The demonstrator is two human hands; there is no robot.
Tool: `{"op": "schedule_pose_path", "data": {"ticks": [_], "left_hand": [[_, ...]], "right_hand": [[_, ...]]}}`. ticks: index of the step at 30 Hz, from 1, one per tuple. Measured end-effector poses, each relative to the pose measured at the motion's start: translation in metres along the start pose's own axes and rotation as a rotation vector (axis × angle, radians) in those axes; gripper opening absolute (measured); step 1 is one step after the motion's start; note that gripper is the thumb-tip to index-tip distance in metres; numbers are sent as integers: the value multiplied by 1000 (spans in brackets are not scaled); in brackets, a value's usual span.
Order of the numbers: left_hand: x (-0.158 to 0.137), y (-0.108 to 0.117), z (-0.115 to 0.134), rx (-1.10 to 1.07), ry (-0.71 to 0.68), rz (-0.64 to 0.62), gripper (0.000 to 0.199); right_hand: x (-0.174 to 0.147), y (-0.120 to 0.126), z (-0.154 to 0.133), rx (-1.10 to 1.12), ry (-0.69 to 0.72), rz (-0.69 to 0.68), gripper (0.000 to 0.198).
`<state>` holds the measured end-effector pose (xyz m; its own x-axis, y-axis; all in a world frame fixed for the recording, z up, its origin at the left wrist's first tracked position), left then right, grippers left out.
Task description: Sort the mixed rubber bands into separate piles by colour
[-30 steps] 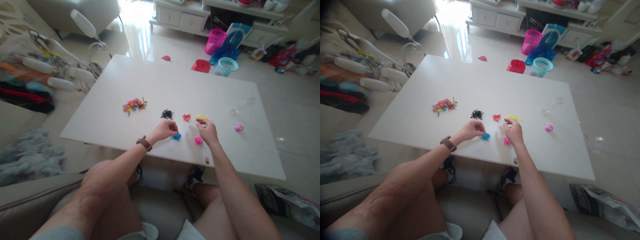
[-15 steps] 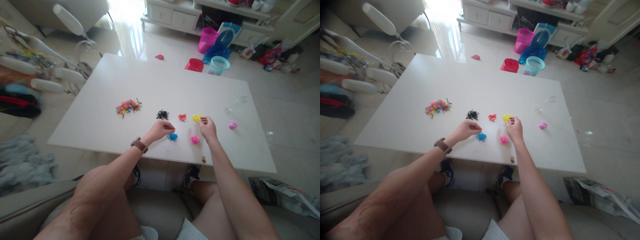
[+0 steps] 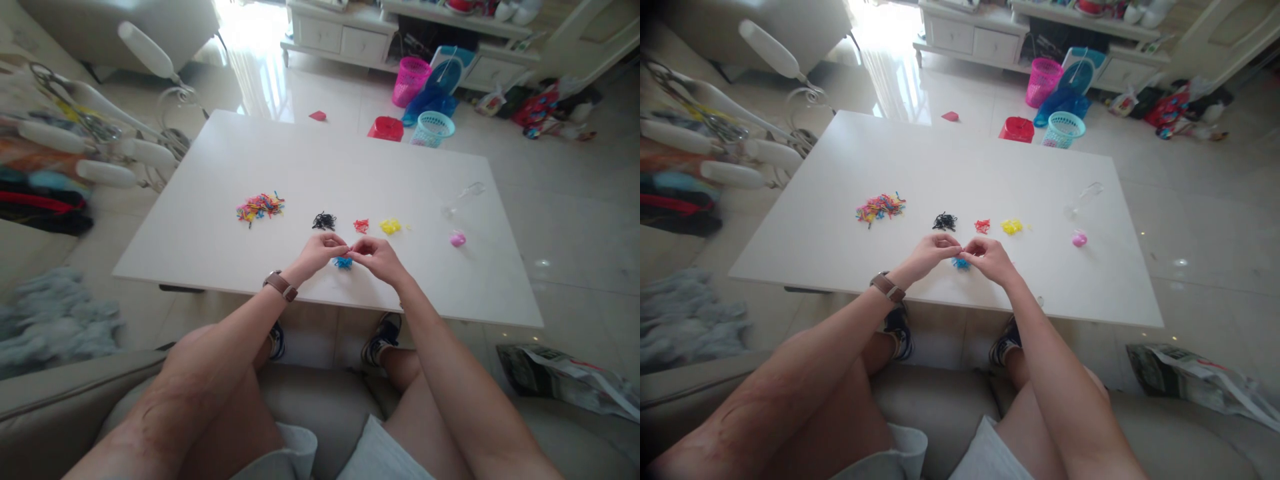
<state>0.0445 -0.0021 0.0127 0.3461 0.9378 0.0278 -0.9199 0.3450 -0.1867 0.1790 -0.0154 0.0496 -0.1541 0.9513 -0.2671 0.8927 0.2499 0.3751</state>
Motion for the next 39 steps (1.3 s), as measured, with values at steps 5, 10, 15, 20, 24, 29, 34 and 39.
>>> {"op": "schedule_pose_path", "data": {"ticks": [5,10,15,20,24,29,34,39], "left_hand": [[-6,-12,1,-8,31,-30,19],[0,-8,-10,126,99,-47,17],[16,9,-36,221,146,-16,9],[25,10,-37,184,139,-8,7],[29,9,-28,176,130,24,6],[28,10,-24,250,90,19,7],[25,14,-19,333,13,-1,9],[24,16,-15,344,4,3,8]], "right_hand": [[-4,10,3,-9,16,89,25],[1,64,26,-108,-94,321,13],[4,95,57,-370,-270,316,11],[3,93,76,-488,-298,210,13],[0,95,84,-483,-346,158,12],[-7,98,84,-523,-394,117,8],[-10,92,88,-552,-441,82,9],[-8,88,88,-611,-438,87,11]]}}
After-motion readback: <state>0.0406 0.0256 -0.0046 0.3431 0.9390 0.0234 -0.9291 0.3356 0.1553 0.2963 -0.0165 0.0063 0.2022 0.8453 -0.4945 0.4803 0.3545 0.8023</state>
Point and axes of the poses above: each hand's wrist, its own x-axis towards the middle knuckle, its own y-axis out of the back of the hand, z = x × y, the point moved 9 cm from there along x, towards the middle knuckle, and after that the axes turned 15 degrees about -y, right-handed, at the moved point
